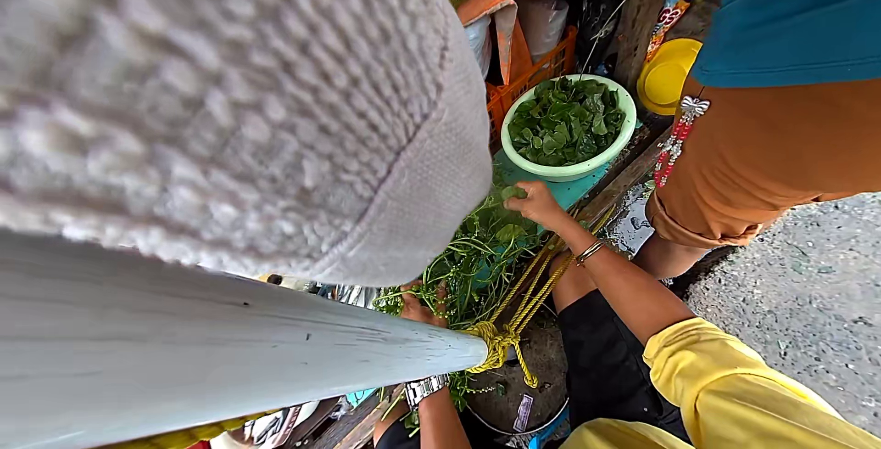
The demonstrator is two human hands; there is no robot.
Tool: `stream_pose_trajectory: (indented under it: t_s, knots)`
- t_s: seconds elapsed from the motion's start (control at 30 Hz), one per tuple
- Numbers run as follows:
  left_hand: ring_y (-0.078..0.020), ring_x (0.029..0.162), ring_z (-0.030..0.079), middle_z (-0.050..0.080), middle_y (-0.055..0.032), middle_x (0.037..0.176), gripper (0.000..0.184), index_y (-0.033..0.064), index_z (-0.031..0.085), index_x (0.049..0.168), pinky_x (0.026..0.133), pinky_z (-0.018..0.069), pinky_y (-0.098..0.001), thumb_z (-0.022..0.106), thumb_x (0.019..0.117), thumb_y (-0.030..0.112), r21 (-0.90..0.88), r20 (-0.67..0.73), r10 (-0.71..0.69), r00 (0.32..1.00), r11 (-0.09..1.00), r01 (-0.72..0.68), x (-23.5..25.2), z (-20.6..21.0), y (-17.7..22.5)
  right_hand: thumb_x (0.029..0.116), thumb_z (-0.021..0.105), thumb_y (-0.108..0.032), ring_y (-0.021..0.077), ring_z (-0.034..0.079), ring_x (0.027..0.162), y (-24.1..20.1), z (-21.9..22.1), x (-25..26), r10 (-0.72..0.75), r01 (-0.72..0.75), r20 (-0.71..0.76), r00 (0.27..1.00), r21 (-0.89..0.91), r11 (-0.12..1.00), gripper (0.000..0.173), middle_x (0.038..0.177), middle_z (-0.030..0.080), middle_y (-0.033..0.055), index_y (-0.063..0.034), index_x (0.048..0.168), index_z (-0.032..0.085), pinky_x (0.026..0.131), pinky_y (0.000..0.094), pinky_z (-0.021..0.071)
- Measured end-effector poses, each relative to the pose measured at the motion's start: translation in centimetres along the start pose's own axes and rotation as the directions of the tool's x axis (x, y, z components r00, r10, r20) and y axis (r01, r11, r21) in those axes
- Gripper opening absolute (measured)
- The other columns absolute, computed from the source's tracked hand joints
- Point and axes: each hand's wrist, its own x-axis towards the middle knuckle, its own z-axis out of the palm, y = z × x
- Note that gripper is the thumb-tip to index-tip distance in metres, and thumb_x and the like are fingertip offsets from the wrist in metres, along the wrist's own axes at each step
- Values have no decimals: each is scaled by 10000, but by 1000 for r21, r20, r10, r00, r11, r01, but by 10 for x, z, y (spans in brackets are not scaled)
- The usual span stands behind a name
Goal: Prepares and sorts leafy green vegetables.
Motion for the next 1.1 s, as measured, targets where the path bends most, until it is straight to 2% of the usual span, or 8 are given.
stream_pose_trajectory:
  t_s: [0.03, 0.1, 0.37, 0.57, 0.67, 0.83, 1.0, 1.1]
  knots:
    - [-461, 959, 707, 695, -328, 1019, 553, -169, 560, 1228, 881, 542, -575, 761, 903, 231, 4, 16, -11, 1000, 1000, 11, 0, -2, 2, 919, 740, -152, 149, 542, 573, 8, -3, -2, 16, -20, 30, 999, 114, 993, 189, 758, 635, 96, -7, 1034, 703, 527, 313, 470]
    - [-449, 974, 707, 701, -314, 1034, 564, -159, 568, 1236, 885, 543, -573, 754, 907, 260, 21, 34, -21, 999, 1000, 20, 0, -3, 3, 931, 728, -191, 85, 465, 453, 41, -5, -6, -2, -26, 87, 996, 318, 948, 158, 691, 627, 59, -73, 1030, 694, 407, 221, 368]
    - [-441, 942, 716, 709, -301, 1007, 525, -137, 587, 1224, 859, 543, -586, 751, 909, 249, 26, 39, -41, 998, 999, 40, 1, 1, 4, 898, 730, -153, 134, 564, 499, 51, -3, -6, 50, -90, 108, 993, 404, 910, 207, 799, 690, 109, -88, 1092, 693, 425, 256, 456]
    - [-444, 988, 704, 703, -304, 1058, 555, -131, 559, 1278, 918, 514, -582, 751, 932, 259, 72, 168, -149, 974, 988, 139, 9, -11, 18, 881, 666, 71, 93, 569, 487, -15, -10, -8, 222, -229, 77, 972, 518, 824, 252, 794, 708, 113, 29, 1125, 624, 418, 207, 450]
    - [-467, 875, 712, 708, -297, 969, 559, -121, 564, 1231, 796, 533, -618, 756, 903, 289, 52, 118, -51, 992, 998, 45, 6, -2, 3, 925, 605, 48, 51, 507, 466, -8, -12, -15, 269, -211, 25, 963, 691, 691, 255, 782, 692, 94, -4, 1174, 608, 404, 172, 386]
    - [-510, 853, 703, 705, -310, 958, 548, -114, 575, 1236, 753, 517, -660, 766, 897, 272, 93, 97, -87, 991, 993, 78, 1, 0, 9, 1000, 501, -133, -16, 408, 426, -14, -15, -21, 394, -213, 19, 919, 864, 455, 95, 788, 646, 3, -123, 989, 594, 374, 124, 312]
    - [-527, 914, 691, 694, -335, 992, 553, -120, 566, 1254, 816, 502, -680, 780, 897, 245, 71, 95, -135, 986, 989, 128, 1, -1, 6, 878, 648, 30, 67, 461, 466, -24, -37, 5, 266, -25, -446, 854, 477, 879, 200, 701, 575, 36, 4, 1065, 583, 422, 227, 401]
    - [-535, 885, 693, 694, -339, 974, 558, -123, 564, 1251, 788, 509, -684, 778, 896, 249, 96, 104, -119, 988, 989, 109, 0, -2, 8, 908, 682, -131, 281, 640, 788, -38, -75, 27, 108, -100, -455, 884, 41, 994, 344, 959, 654, 201, 43, 1199, 625, 707, 472, 546]
